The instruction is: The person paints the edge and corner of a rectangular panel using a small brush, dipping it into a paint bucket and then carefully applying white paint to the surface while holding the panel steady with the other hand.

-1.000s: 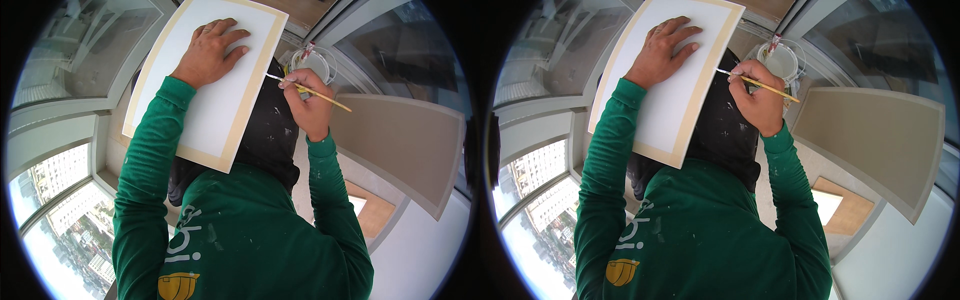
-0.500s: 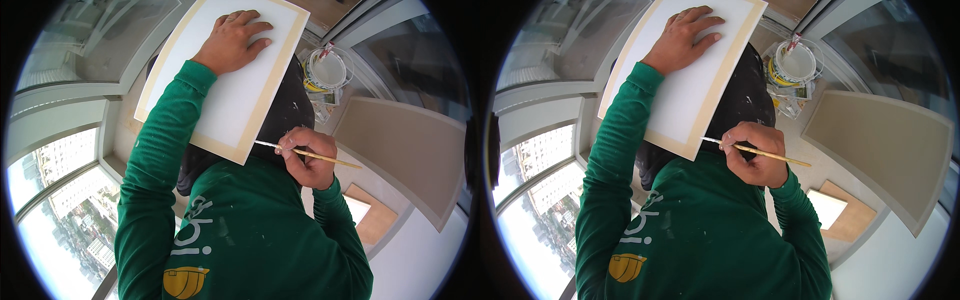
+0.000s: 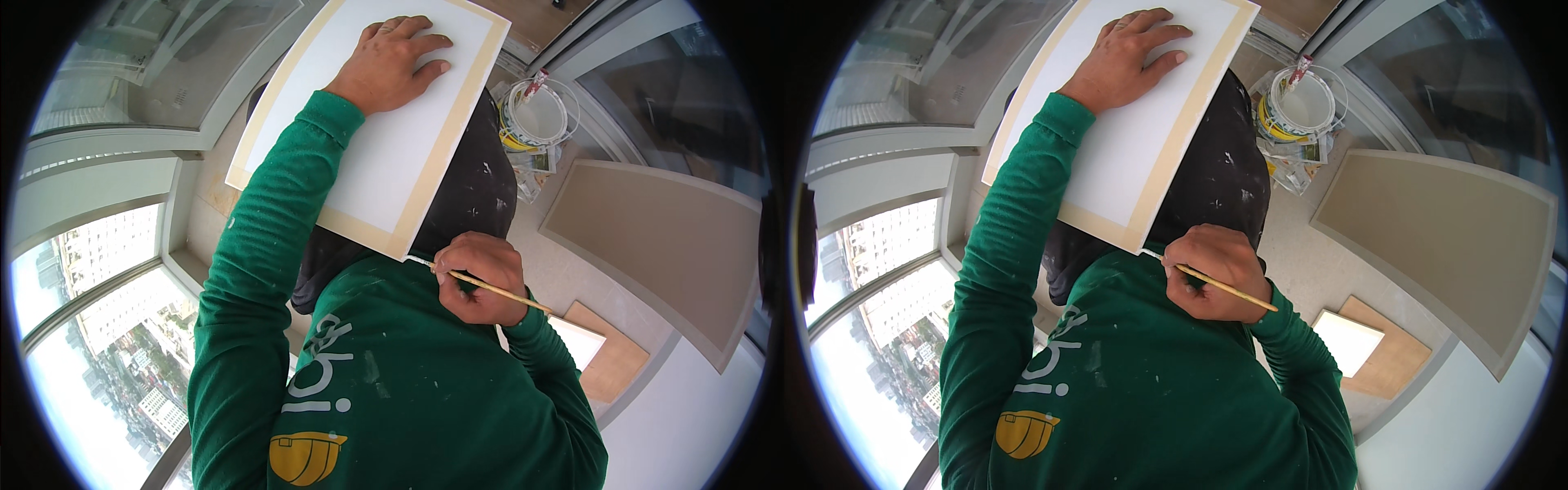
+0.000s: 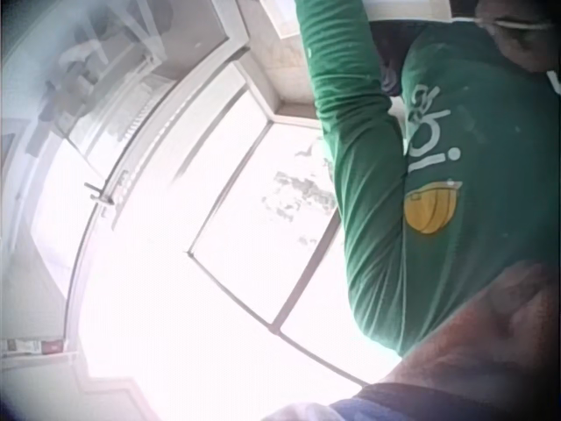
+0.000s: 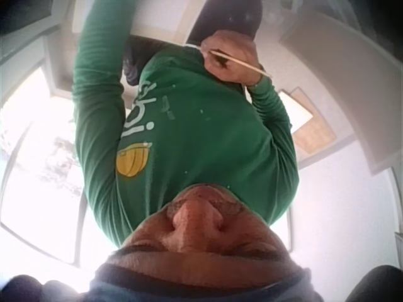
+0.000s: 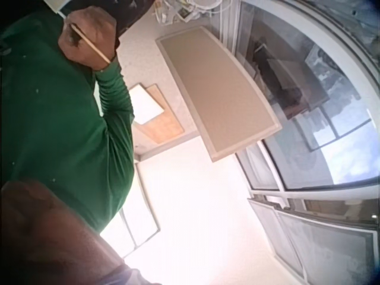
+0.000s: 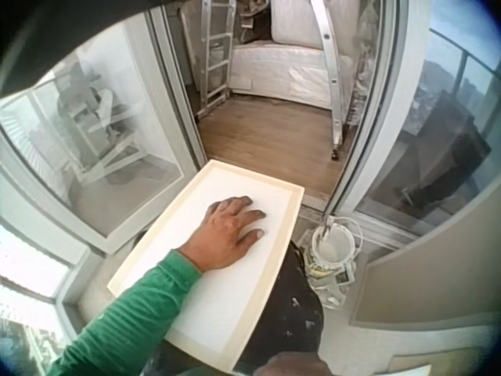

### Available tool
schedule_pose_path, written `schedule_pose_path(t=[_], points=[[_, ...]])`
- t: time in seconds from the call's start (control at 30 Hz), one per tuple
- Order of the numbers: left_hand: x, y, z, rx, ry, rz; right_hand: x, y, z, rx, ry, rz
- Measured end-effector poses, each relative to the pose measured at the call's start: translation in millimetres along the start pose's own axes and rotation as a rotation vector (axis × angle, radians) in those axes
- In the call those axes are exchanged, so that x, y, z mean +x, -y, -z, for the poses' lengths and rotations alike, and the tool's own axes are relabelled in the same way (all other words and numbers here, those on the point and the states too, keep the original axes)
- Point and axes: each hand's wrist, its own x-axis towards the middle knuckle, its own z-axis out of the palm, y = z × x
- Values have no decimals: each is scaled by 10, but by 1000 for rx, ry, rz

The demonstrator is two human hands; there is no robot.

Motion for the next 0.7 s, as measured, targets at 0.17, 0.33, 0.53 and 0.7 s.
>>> schedule_pose_path(t=[0.17,0.33,0.53,0.7], points=[[1,-2,-43,9,6,22,39,-24,34,-80,-38,-10],[-5,-2,-87,31,-6,23,65,21,7,-89,-97,41],[-3,-1,-90,26,-9,31,29,67,-37,-57,31,54],[10,-4,-13,21,25,15,29,82,18,0,43,22]])
